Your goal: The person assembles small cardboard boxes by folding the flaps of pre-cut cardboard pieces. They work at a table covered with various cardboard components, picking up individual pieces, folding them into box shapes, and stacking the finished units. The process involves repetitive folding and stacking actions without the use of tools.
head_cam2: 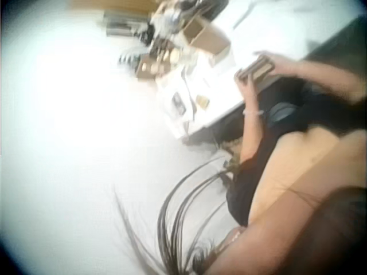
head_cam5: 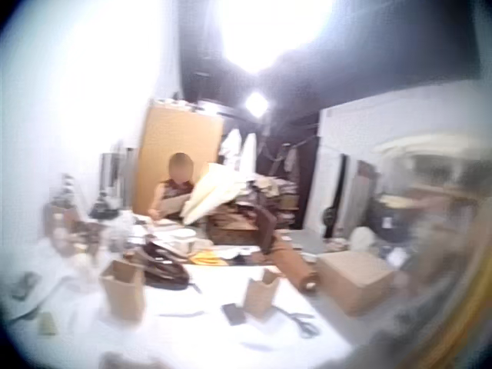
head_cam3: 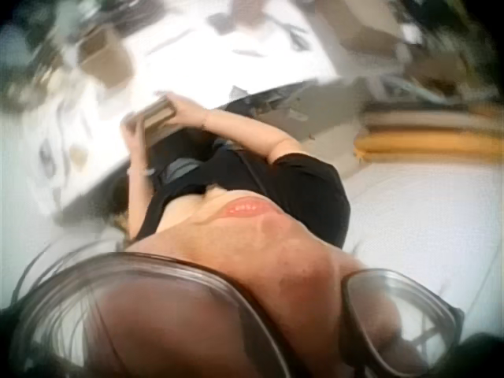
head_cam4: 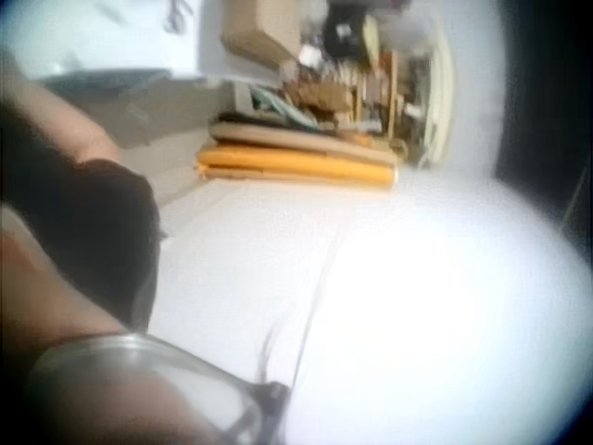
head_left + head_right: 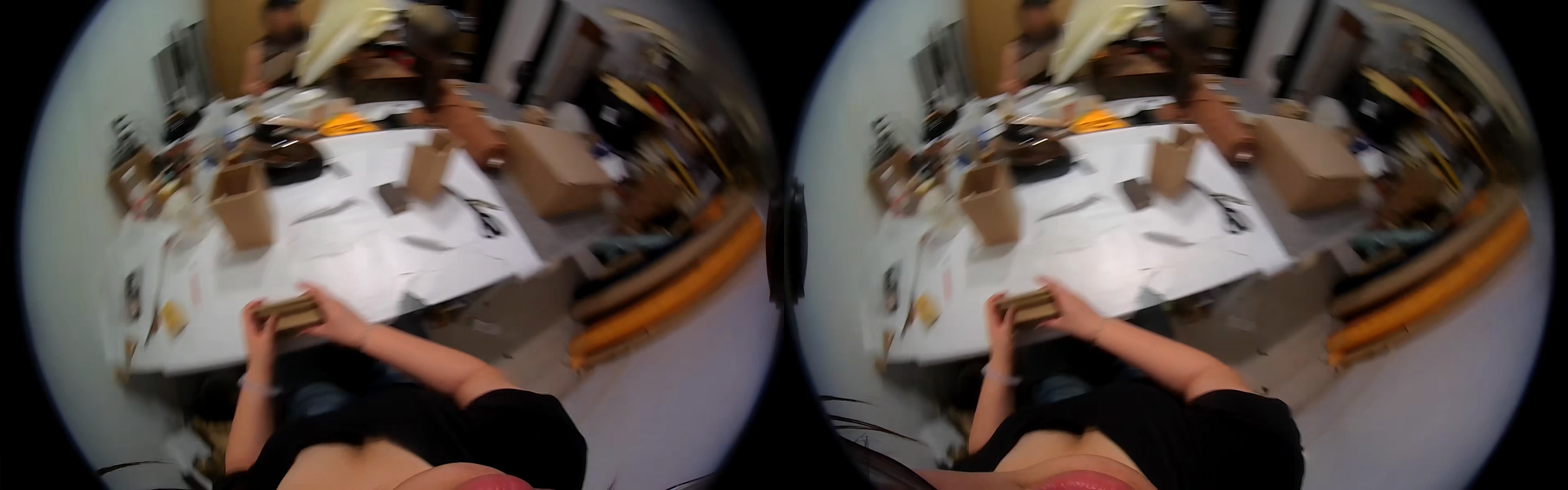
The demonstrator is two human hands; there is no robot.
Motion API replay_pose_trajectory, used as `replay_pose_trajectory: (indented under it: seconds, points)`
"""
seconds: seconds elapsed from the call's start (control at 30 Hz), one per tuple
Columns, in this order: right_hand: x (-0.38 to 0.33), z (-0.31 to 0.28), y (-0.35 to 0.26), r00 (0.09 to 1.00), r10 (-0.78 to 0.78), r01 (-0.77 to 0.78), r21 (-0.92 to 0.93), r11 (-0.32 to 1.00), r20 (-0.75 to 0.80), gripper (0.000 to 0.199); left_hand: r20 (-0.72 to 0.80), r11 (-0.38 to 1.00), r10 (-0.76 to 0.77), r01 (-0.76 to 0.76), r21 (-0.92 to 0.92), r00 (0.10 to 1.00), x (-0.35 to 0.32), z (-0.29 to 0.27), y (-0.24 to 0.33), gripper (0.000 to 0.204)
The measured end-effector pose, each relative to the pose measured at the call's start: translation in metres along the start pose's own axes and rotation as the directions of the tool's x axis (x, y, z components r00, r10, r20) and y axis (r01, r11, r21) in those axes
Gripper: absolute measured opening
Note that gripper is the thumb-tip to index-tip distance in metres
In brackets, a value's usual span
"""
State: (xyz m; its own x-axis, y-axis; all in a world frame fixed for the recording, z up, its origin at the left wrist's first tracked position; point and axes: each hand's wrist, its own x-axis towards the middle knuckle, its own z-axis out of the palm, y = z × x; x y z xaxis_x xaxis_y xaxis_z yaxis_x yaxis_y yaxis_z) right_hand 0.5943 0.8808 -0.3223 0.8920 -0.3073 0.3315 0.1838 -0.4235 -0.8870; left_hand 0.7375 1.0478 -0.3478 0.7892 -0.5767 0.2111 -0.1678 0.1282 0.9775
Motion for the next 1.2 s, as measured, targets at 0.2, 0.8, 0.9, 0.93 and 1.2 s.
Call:
replay_pose_trajectory:
  seconds: [0.2, 0.8, 0.9, 0.93, 1.2]
  points:
    - [-0.002, -0.025, -0.033, 0.998, 0.021, -0.023, 0.027, 0.999, 0.064, 0.088, 0.31, 0.996, -0.002, -0.027, 0.09, 0.951, -0.001, -0.017, 0.028, 0.085]
    - [-0.03, -0.105, -0.069, 0.828, 0.537, -0.421, 0.457, 0.784, -0.159, 0.055, 0.272, 0.978, -0.139, 0.176, -0.113, 0.952, 0.001, 0.007, 0.113, 0.055]
    - [-0.054, -0.181, -0.041, 0.652, 0.626, -0.259, 0.65, 0.714, -0.427, 0.042, 0.156, 0.972, -0.172, 0.193, -0.133, 0.973, -0.004, -0.001, 0.129, 0.045]
    - [-0.063, -0.208, -0.032, 0.593, 0.638, -0.229, 0.657, 0.719, -0.491, 0.041, 0.18, 0.979, -0.155, 0.175, -0.105, 0.971, -0.007, -0.002, 0.139, 0.04]
    - [-0.078, -0.331, 0.054, 0.308, 0.801, -0.471, 0.649, 0.597, -0.514, 0.054, -0.341, 0.368, 0.8, -0.852, -0.372, 0.494, -0.034, 0.02, 0.298, 0.059]
